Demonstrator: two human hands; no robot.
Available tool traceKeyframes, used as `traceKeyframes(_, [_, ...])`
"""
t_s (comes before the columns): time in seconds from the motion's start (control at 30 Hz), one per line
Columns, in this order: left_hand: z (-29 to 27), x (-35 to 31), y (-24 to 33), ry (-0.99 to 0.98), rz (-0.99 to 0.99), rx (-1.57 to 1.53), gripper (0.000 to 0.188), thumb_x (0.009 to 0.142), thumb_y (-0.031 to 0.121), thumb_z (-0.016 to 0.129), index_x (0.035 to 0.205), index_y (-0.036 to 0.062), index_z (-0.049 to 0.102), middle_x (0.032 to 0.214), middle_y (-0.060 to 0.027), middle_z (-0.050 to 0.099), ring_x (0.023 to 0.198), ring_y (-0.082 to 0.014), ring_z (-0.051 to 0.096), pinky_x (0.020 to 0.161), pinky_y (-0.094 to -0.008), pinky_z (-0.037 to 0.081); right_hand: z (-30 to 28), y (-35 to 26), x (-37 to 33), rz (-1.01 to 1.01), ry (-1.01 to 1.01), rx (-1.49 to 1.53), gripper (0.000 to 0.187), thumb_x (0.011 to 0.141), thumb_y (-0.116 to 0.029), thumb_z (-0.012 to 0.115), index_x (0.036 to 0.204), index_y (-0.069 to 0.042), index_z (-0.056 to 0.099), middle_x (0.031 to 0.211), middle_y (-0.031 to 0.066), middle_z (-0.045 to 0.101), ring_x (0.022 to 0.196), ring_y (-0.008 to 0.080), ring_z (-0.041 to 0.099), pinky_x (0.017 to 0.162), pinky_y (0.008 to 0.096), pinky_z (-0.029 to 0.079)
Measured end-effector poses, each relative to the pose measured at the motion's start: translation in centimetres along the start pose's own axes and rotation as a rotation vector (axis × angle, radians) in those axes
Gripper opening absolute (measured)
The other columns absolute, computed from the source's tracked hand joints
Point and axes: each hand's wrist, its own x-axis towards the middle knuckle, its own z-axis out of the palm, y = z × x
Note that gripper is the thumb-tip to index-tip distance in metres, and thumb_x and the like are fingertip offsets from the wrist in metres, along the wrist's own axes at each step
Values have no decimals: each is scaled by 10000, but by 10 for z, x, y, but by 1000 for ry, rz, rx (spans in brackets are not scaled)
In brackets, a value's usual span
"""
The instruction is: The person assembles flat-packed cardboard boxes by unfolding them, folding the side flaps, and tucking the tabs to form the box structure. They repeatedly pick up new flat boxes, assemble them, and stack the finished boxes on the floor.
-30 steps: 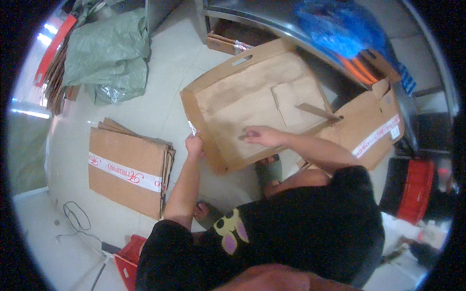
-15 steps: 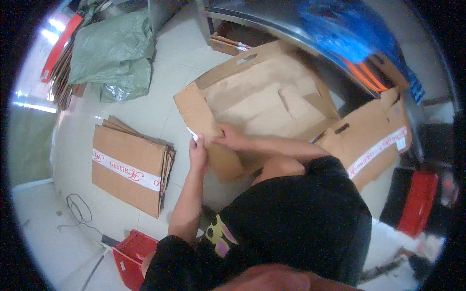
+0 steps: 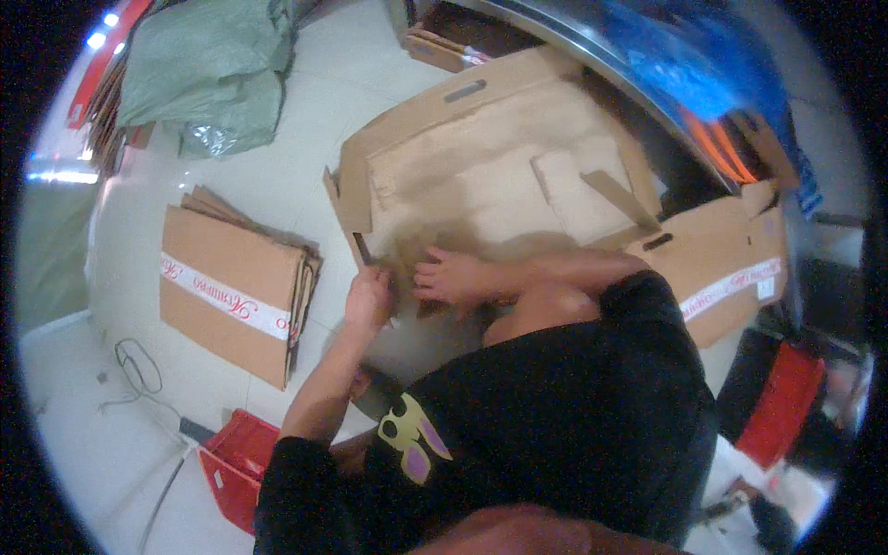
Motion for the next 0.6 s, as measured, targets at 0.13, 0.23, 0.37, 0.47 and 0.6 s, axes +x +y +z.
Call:
traceKeyframes(0.13, [12,23,10,249,-201,238,588,856,408,710,1304,66,543,1153,-147,693,1090,-351,659,1027,-521,418,-10,-9,-19,35,-141,-32,299,851,-362,662,1045,-158,763,1086,131,731,1061,261,681,887,464,517])
traceKeyframes(0.23, [-17,61,-33,-53,-540,304,752,836,485,729,1346,33,410,1211,-196,673,1131,-314,659,1031,-561,402,-12,-1,-33,442,24,687,246,885,-288,614,1002,-147,778,1035,126,742,988,248,709,802,469,541])
traceKeyframes(0.37, [-27,100,-74,16,-426,101,813,819,378,774,1404,-25,379,1344,-248,565,1273,-381,545,1047,-481,442,17,35,-28,693,144,598,220,906,-280,598,1040,-156,720,912,93,716,936,309,677,932,508,424])
traceKeyframes(0.47, [-7,122,-52,184,-146,-233,834,817,350,781,1441,-37,386,1373,-240,540,1292,-409,512,1087,-467,420,50,46,-15,795,151,302,243,928,-302,597,1097,-165,707,1060,62,700,1086,297,622,979,522,402])
traceKeyframes(0.6, [52,77,16,-175,149,-340,812,786,277,816,1445,-3,435,1394,-220,525,1307,-403,492,1104,-448,405,47,42,-20,694,313,306,278,933,-320,606,1141,-150,678,1276,80,609,1306,281,475,1054,551,350])
